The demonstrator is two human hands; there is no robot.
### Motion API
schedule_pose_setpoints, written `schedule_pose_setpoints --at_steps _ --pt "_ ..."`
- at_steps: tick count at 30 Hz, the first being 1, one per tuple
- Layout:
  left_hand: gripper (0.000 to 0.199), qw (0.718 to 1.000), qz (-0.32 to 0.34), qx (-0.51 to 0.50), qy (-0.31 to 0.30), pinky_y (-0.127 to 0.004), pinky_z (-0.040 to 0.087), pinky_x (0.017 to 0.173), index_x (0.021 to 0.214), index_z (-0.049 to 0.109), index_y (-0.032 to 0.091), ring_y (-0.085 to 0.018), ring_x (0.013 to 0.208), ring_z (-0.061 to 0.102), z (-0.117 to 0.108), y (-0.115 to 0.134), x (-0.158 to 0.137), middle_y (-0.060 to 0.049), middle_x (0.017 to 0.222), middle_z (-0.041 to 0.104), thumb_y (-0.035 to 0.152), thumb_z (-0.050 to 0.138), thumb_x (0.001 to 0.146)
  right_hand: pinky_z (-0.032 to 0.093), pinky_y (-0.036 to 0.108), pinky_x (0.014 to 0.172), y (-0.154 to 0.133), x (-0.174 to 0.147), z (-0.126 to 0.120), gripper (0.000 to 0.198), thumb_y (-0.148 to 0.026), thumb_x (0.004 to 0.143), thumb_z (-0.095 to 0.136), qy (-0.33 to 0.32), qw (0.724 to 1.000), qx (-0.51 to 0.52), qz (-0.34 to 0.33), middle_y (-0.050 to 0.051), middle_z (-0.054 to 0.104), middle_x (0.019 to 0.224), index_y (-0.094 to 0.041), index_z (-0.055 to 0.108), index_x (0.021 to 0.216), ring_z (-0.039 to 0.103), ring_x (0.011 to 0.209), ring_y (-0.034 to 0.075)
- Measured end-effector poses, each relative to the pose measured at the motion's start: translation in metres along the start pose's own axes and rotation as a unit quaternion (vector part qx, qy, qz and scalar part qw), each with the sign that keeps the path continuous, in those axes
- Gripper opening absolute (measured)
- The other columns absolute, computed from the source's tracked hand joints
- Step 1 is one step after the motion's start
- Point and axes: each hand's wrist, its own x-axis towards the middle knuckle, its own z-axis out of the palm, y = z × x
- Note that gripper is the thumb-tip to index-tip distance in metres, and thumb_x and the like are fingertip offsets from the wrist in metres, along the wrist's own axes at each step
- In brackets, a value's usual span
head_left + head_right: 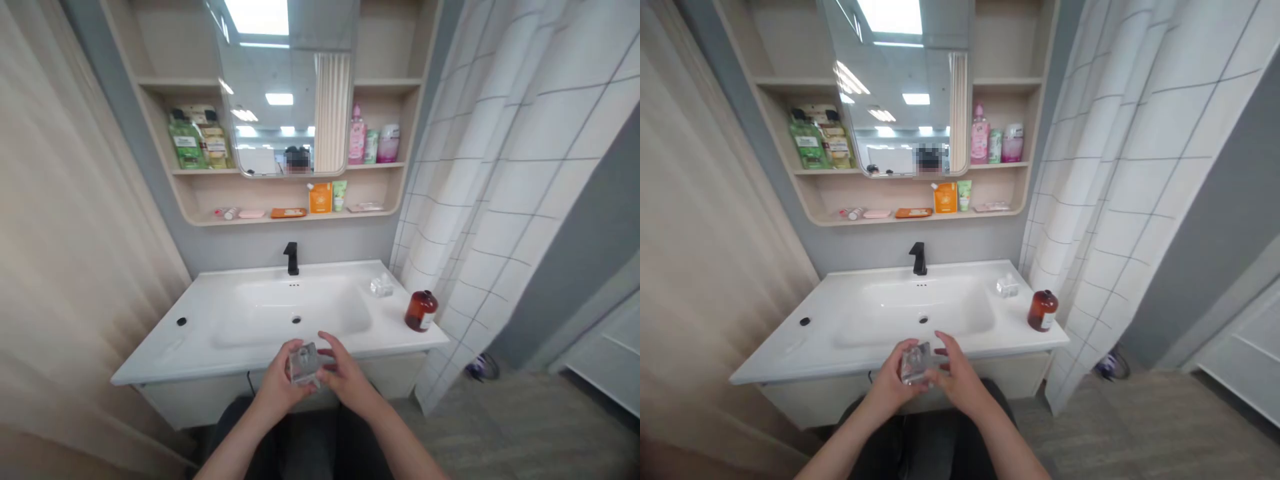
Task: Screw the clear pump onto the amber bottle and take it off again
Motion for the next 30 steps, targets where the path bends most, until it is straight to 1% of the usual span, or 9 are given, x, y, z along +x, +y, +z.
schedule_pose_setpoints --at_steps 3,5,7,10,14,18,23,26,30 --pt "0.091 0.999 -0.005 -0.009 0.042 -0.047 0.065 0.096 0.134 0.057 0.028 -0.030 0.105 0.078 -0.013 -0.006 0.003 -0.009 0.123 0.075 0.023 0.097 0.052 0.062 0.056 0.101 0.001 0.002 -0.060 0.054 -0.064 0.091 0.080 0.207 0.969 -0.124 -0.043 0.015 0.072 0.129 -0.027 0.070 0.129 0.072 0.116 0.036" --pt "0.088 0.998 -0.005 -0.010 0.055 -0.047 0.066 0.092 0.130 0.057 0.029 -0.030 0.100 0.078 -0.024 -0.009 0.008 -0.007 0.117 0.076 0.025 0.098 0.052 0.059 0.059 0.104 0.005 0.002 -0.110 0.053 -0.066 0.091 0.078 0.356 0.907 -0.218 -0.064 0.015 0.072 0.119 -0.023 0.068 0.122 0.070 0.110 0.036" --pt "0.083 0.998 -0.002 -0.004 0.063 -0.045 0.066 0.087 0.126 0.057 0.028 -0.029 0.096 0.077 -0.037 -0.011 0.013 -0.006 0.110 0.076 0.024 0.096 0.053 0.055 0.061 0.110 0.011 0.004 -0.160 0.071 -0.068 0.085 0.083 0.457 0.840 -0.288 -0.061 0.018 0.069 0.126 -0.018 0.064 0.132 0.067 0.115 0.038" --pt "0.079 0.997 0.001 0.008 0.071 -0.042 0.065 0.084 0.124 0.058 0.028 -0.027 0.092 0.077 -0.055 -0.015 0.021 -0.004 0.106 0.076 0.020 0.094 0.054 0.049 0.064 0.119 0.026 0.014 -0.220 0.118 -0.074 0.067 0.090 0.496 0.806 -0.322 -0.035 0.029 0.052 0.154 -0.010 0.047 0.156 0.055 0.140 0.047" --pt "0.080 0.996 -0.001 0.016 0.084 -0.041 0.064 0.087 0.123 0.061 0.026 -0.028 0.096 0.078 -0.071 -0.017 0.033 -0.005 0.108 0.077 0.028 0.098 0.052 0.046 0.061 0.124 0.049 0.035 -0.260 0.152 -0.074 0.051 0.096 0.466 0.847 -0.254 0.038 0.030 0.041 0.167 -0.012 0.024 0.170 0.051 0.149 0.048" --pt "0.083 0.995 -0.015 0.028 0.094 -0.042 0.063 0.094 0.126 0.062 0.025 -0.029 0.101 0.078 -0.079 -0.016 0.047 -0.007 0.113 0.077 0.033 0.101 0.053 0.052 0.054 0.117 0.064 0.051 -0.271 0.147 -0.068 0.048 0.097 0.446 0.862 -0.227 0.083 0.024 0.059 0.152 -0.015 0.030 0.166 0.063 0.135 0.043" --pt "0.084 0.997 0.001 0.006 0.083 -0.044 0.060 0.104 0.129 0.060 0.025 -0.029 0.113 0.076 -0.082 -0.018 0.073 -0.010 0.124 0.075 0.036 0.102 0.057 0.053 0.057 0.107 0.061 0.055 -0.257 0.106 -0.070 0.053 0.091 0.456 0.839 -0.283 0.091 0.017 0.073 0.126 -0.017 0.062 0.140 0.070 0.113 0.041" --pt "0.091 0.996 0.006 -0.002 0.090 -0.044 0.060 0.101 0.132 0.060 0.025 -0.028 0.109 0.075 -0.084 -0.022 0.093 -0.008 0.122 0.073 0.034 0.104 0.053 0.055 0.054 0.102 0.052 0.054 -0.220 0.096 -0.070 0.059 0.089 0.446 0.845 -0.288 0.067 0.015 0.075 0.120 -0.018 0.064 0.136 0.072 0.105 0.037" --pt "0.084 0.996 0.019 -0.003 0.092 -0.042 0.059 0.101 0.121 0.060 0.024 -0.026 0.109 0.073 -0.084 -0.027 0.119 -0.006 0.117 0.071 0.030 0.104 0.051 0.056 0.052 0.105 0.040 0.069 -0.144 0.089 -0.061 0.067 0.090 0.267 0.927 -0.263 0.016 0.012 0.077 0.125 -0.022 0.062 0.141 0.073 0.113 0.036"
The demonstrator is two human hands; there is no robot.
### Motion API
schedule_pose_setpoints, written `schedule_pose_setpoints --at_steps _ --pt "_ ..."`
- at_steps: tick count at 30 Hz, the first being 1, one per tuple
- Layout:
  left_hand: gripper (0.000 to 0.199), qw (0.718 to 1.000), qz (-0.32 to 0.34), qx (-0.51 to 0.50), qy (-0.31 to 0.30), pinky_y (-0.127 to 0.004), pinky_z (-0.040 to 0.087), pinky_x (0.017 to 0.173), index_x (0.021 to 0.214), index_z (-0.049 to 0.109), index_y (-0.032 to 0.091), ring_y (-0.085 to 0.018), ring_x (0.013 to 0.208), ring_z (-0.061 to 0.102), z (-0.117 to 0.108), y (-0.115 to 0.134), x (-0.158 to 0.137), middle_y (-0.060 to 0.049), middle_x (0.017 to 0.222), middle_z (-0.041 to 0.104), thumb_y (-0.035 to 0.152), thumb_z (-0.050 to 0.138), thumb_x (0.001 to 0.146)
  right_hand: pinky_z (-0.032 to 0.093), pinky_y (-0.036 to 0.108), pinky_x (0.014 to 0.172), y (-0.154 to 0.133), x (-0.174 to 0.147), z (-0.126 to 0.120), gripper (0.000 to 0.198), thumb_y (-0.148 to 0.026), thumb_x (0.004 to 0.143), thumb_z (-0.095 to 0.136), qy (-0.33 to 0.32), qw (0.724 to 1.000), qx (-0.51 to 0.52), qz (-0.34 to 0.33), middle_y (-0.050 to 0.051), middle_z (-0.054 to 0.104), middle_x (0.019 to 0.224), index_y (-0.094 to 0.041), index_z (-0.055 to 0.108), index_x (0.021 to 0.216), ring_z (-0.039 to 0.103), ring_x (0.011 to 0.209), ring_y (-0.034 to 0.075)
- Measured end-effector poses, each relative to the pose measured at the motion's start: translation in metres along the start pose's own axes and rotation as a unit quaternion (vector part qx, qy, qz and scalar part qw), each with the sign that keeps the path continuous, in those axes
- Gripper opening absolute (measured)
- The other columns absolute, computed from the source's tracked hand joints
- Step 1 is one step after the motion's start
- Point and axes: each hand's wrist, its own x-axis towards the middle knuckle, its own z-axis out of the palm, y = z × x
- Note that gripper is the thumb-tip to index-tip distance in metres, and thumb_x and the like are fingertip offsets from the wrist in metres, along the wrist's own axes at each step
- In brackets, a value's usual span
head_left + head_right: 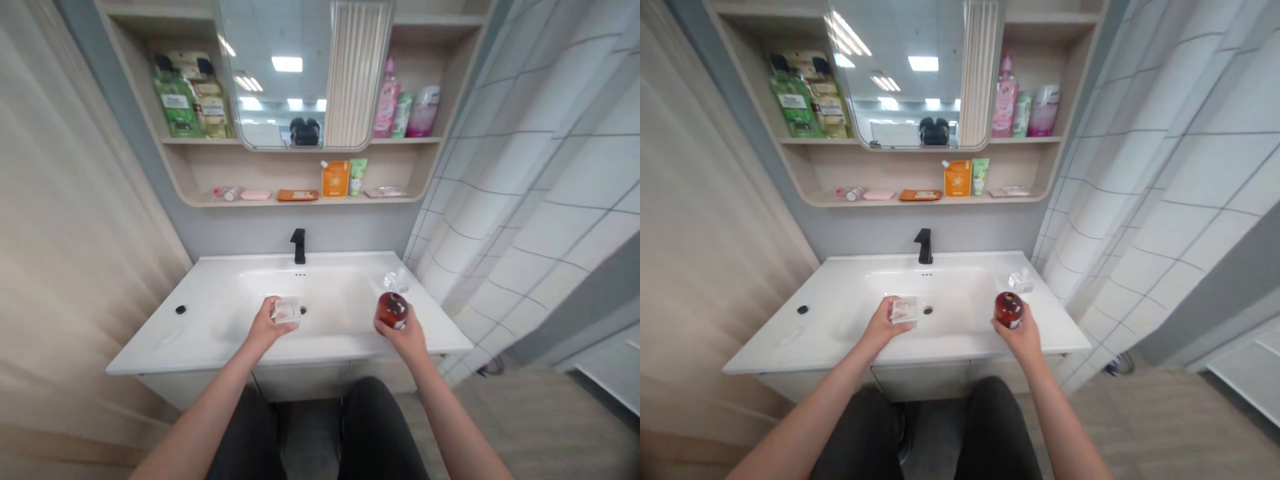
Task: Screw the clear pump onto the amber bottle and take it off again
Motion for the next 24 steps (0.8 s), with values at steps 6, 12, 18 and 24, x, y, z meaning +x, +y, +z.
schedule_pose_setpoints --at_steps 6,12,18,24 --pt "0.083 0.999 0.014 -0.042 0.007 -0.041 0.057 0.099 0.118 0.060 0.024 -0.025 0.105 0.072 0.010 -0.006 0.040 -0.004 0.111 0.071 0.031 0.106 0.049 0.056 0.048 0.103 -0.062 0.018 0.099 0.079 -0.042 0.066 0.094 -0.200 0.977 0.057 -0.038 0.008 0.079 0.122 -0.024 0.064 0.136 0.073 0.110 0.032" --pt "0.086 0.994 0.004 -0.112 0.002 -0.043 0.058 0.098 0.123 0.062 0.024 -0.022 0.100 0.070 0.006 -0.006 0.088 -0.003 0.111 0.072 0.024 0.104 0.048 0.060 0.038 0.086 -0.090 0.069 0.166 0.079 -0.025 0.064 0.092 -0.320 0.941 0.108 -0.032 0.004 0.079 0.113 -0.024 0.064 0.138 0.071 0.096 0.026" --pt "0.088 0.987 0.000 -0.163 -0.011 -0.039 0.057 0.096 0.132 0.063 0.023 -0.022 0.107 0.068 0.001 -0.027 0.116 -0.006 0.123 0.070 0.018 0.100 0.052 0.060 0.039 0.095 -0.070 0.082 0.201 0.085 -0.027 0.066 0.090 -0.331 0.926 0.182 0.003 0.005 0.077 0.124 -0.024 0.061 0.146 0.071 0.109 0.026" --pt "0.083 0.986 -0.027 -0.163 0.008 -0.038 0.056 0.095 0.120 0.065 0.022 -0.022 0.106 0.069 -0.001 -0.056 0.123 -0.004 0.116 0.072 0.013 0.102 0.047 0.057 0.043 0.105 -0.027 0.082 0.213 0.084 -0.028 0.061 0.095 -0.387 0.913 0.127 0.007 0.004 0.077 0.124 -0.024 0.065 0.139 0.072 0.115 0.029"
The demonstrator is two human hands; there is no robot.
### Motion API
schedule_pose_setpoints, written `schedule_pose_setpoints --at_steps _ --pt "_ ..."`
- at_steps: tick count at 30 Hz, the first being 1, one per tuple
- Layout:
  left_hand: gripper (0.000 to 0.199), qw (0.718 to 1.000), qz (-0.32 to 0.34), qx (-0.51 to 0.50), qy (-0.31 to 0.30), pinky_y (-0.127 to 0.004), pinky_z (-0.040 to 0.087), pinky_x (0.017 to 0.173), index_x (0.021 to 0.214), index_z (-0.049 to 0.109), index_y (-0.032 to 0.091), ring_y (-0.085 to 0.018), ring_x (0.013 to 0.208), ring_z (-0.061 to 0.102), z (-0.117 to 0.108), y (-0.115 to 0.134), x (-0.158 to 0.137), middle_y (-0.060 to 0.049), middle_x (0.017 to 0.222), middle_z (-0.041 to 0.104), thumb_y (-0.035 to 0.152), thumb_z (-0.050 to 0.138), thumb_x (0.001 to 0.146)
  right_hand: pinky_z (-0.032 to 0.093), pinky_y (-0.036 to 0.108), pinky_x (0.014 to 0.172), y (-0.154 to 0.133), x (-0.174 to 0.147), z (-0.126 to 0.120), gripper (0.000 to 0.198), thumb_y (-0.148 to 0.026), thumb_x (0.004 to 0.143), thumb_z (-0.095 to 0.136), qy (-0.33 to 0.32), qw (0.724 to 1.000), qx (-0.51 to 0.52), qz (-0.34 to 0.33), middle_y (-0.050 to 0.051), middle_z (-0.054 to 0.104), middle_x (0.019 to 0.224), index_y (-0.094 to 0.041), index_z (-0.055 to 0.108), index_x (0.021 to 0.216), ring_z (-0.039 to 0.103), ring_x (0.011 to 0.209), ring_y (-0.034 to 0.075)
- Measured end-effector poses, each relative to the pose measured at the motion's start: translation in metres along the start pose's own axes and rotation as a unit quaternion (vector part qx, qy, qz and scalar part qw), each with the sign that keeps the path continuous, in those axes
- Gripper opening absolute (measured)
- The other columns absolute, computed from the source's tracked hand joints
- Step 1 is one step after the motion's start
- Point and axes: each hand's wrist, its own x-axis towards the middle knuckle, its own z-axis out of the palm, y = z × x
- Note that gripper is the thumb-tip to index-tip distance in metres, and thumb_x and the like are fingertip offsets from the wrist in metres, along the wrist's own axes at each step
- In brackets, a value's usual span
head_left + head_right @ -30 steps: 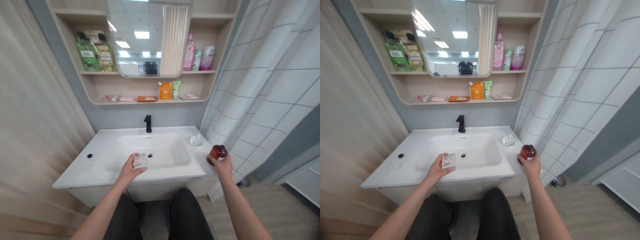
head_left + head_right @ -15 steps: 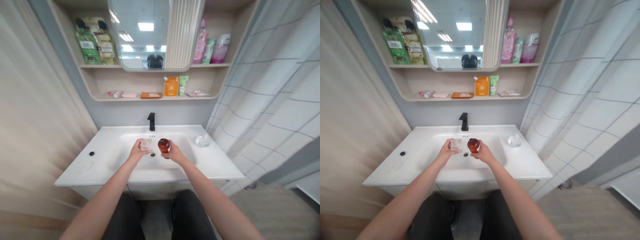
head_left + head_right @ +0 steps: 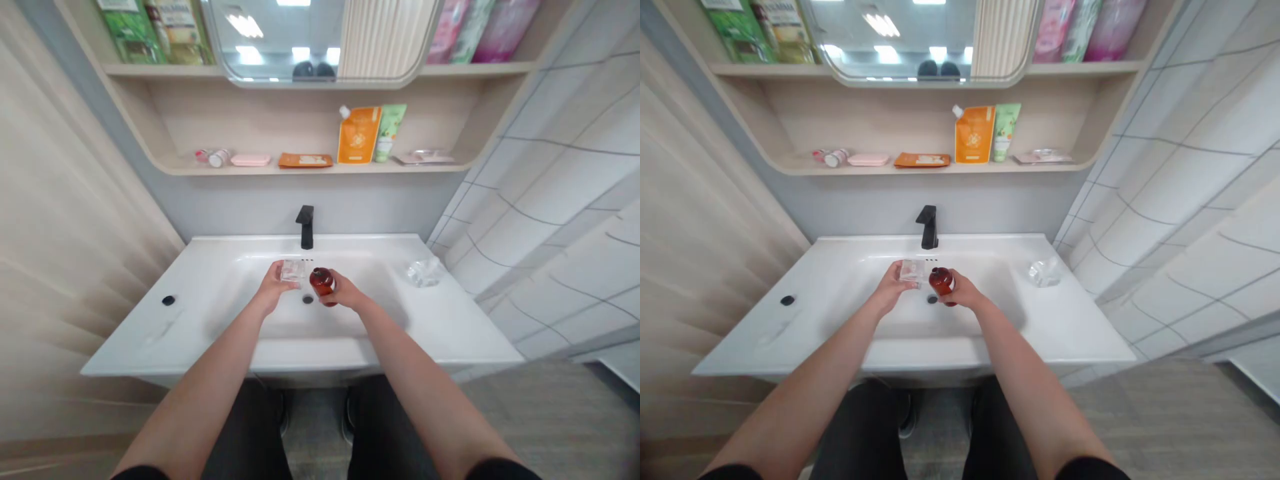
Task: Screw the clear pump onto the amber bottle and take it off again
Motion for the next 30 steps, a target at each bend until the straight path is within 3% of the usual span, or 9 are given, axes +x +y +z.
schedule_pose_setpoints --at_steps 9,13,19,26,30 --pt "0.081 1.000 0.003 -0.004 -0.021 -0.034 0.055 0.088 0.119 0.067 0.025 -0.021 0.104 0.067 -0.006 0.000 0.004 -0.002 0.115 0.070 0.014 0.102 0.047 0.060 0.041 0.101 -0.002 0.006 -0.004 0.083 -0.030 0.066 0.096 -0.039 0.998 -0.041 0.011 0.004 0.078 0.125 -0.026 0.064 0.143 0.074 0.114 0.030" --pt "0.087 0.999 -0.026 -0.009 -0.029 -0.035 0.056 0.086 0.122 0.062 0.028 -0.021 0.099 0.069 -0.007 0.001 0.001 -0.001 0.114 0.070 0.014 0.102 0.047 0.062 0.041 0.095 0.001 0.003 -0.004 0.083 -0.032 0.066 0.097 -0.049 0.998 -0.041 0.018 0.006 0.079 0.124 -0.025 0.063 0.142 0.076 0.109 0.029" --pt "0.088 0.999 -0.029 0.023 -0.037 -0.033 0.056 0.085 0.128 0.061 0.026 -0.020 0.097 0.068 -0.011 0.000 -0.002 -0.002 0.113 0.070 0.019 0.102 0.050 0.060 0.042 0.101 0.007 0.004 -0.004 0.079 -0.034 0.065 0.099 -0.043 0.995 -0.086 0.009 0.005 0.079 0.124 -0.025 0.066 0.136 0.074 0.114 0.030" --pt "0.083 0.997 -0.018 0.067 -0.031 -0.035 0.055 0.090 0.122 0.062 0.025 -0.021 0.100 0.069 -0.018 -0.009 0.003 -0.001 0.110 0.071 0.019 0.102 0.050 0.064 0.036 0.081 0.004 0.000 -0.005 0.080 -0.035 0.068 0.097 -0.058 0.996 -0.060 0.033 0.006 0.079 0.121 -0.026 0.063 0.140 0.077 0.098 0.027" --pt "0.078 0.995 -0.012 0.091 -0.036 -0.035 0.054 0.089 0.119 0.064 0.024 -0.021 0.098 0.069 -0.019 -0.010 0.004 -0.002 0.108 0.072 0.021 0.102 0.051 0.063 0.036 0.083 0.004 0.001 -0.005 0.077 -0.034 0.066 0.098 -0.056 0.994 -0.091 0.030 0.006 0.080 0.119 -0.026 0.065 0.136 0.078 0.101 0.029"
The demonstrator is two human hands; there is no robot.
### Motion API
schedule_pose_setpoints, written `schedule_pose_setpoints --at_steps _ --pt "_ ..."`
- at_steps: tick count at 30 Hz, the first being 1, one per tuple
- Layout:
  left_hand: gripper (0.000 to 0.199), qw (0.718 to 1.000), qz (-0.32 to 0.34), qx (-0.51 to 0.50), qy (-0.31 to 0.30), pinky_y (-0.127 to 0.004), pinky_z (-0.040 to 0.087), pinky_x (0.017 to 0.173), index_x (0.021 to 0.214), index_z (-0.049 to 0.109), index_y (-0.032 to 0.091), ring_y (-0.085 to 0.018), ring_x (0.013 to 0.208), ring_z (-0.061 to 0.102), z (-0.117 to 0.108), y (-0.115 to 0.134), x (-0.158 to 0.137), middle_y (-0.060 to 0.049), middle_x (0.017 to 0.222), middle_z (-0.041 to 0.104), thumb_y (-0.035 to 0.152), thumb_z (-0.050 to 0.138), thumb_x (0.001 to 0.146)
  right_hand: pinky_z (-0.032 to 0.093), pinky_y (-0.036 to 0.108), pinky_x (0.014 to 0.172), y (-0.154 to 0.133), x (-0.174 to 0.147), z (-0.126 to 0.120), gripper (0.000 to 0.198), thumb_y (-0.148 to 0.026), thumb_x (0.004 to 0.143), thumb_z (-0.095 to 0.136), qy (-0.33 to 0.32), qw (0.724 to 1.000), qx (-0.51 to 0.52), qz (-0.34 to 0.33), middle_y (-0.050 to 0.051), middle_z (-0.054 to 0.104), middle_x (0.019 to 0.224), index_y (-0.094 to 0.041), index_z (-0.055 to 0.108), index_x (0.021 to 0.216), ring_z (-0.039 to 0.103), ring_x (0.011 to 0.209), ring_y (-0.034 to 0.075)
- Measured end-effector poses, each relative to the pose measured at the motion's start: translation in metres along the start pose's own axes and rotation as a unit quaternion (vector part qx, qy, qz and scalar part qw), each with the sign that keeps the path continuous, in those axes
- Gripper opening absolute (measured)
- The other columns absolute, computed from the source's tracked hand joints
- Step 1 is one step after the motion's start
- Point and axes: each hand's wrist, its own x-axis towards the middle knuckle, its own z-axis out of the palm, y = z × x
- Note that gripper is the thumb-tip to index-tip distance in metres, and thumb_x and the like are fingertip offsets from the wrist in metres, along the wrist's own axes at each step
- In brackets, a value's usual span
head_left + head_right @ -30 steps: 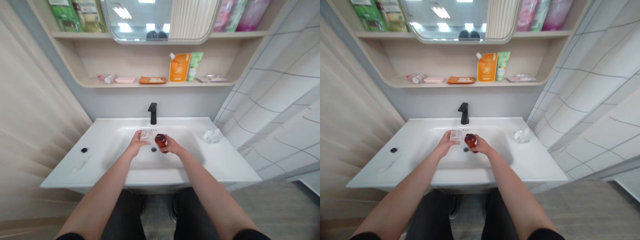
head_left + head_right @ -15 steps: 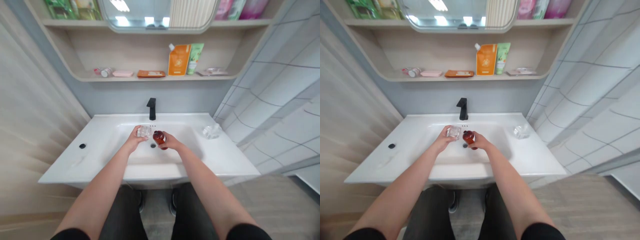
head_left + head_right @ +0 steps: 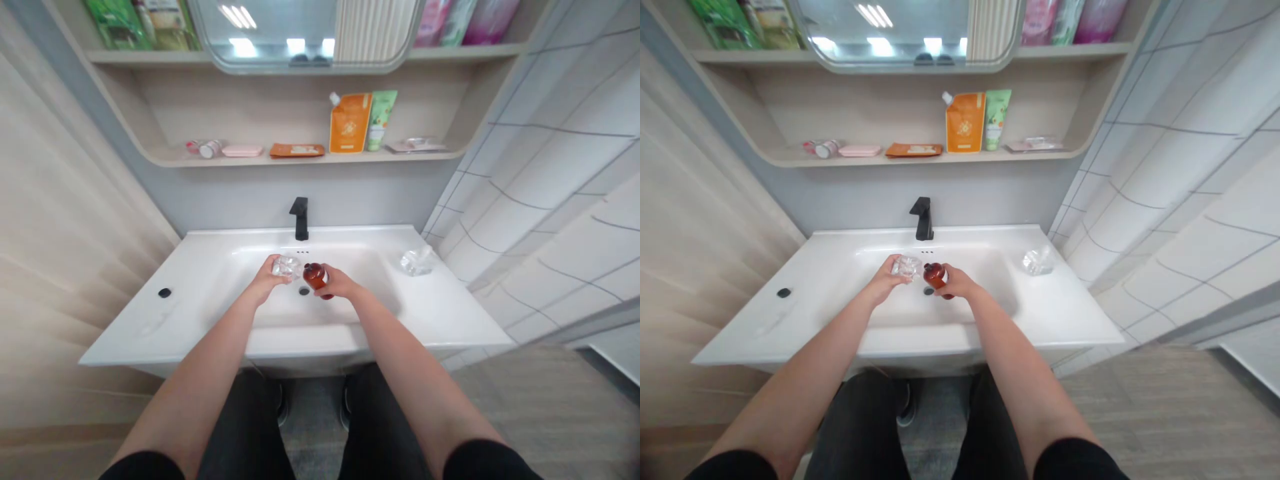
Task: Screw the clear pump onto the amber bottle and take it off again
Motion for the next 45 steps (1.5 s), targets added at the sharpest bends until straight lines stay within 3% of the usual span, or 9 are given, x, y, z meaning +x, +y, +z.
schedule_pose_setpoints --at_steps 13,21,28,38,45 --pt "0.085 1.000 -0.018 0.016 -0.020 -0.037 0.058 0.091 0.124 0.064 0.025 -0.021 0.096 0.070 0.007 0.011 -0.005 -0.002 0.113 0.072 0.023 0.104 0.049 0.060 0.038 0.092 -0.003 0.001 -0.002 0.074 -0.034 0.067 0.098 -0.009 0.998 -0.068 -0.008 0.006 0.080 0.122 -0.025 0.065 0.133 0.076 0.108 0.031" --pt "0.088 1.000 -0.002 0.018 0.000 -0.041 0.060 0.097 0.124 0.064 0.026 -0.025 0.108 0.068 0.006 0.008 -0.003 -0.004 0.122 0.069 0.020 0.103 0.045 0.064 0.035 0.069 -0.009 -0.005 -0.002 0.075 -0.028 0.068 0.093 -0.052 0.997 0.038 0.039 0.008 0.081 0.116 -0.026 0.060 0.135 0.080 0.085 0.028" --pt "0.087 1.000 -0.011 0.023 -0.005 -0.044 0.060 0.098 0.125 0.065 0.025 -0.024 0.102 0.070 0.004 0.006 -0.001 -0.004 0.121 0.070 0.022 0.103 0.046 0.065 0.035 0.072 -0.011 -0.007 -0.002 0.076 -0.024 0.066 0.094 -0.047 0.998 0.034 0.036 0.006 0.081 0.114 -0.025 0.063 0.135 0.079 0.090 0.028" --pt "0.089 1.000 -0.014 0.012 -0.003 -0.045 0.061 0.101 0.126 0.067 0.025 -0.028 0.113 0.069 0.008 0.012 -0.003 -0.005 0.122 0.070 0.017 0.101 0.044 0.064 0.035 0.077 -0.009 -0.005 -0.002 0.075 -0.024 0.066 0.095 -0.043 0.998 0.004 0.033 0.005 0.081 0.110 -0.025 0.064 0.134 0.079 0.091 0.027" --pt "0.089 1.000 -0.010 0.008 -0.007 -0.045 0.060 0.102 0.127 0.068 0.025 -0.029 0.115 0.068 0.008 0.013 -0.003 -0.006 0.123 0.069 0.016 0.101 0.045 0.061 0.038 0.088 0.001 0.001 -0.003 0.072 -0.034 0.068 0.096 -0.032 0.998 -0.047 0.007 0.007 0.080 0.121 -0.024 0.065 0.132 0.077 0.104 0.030"
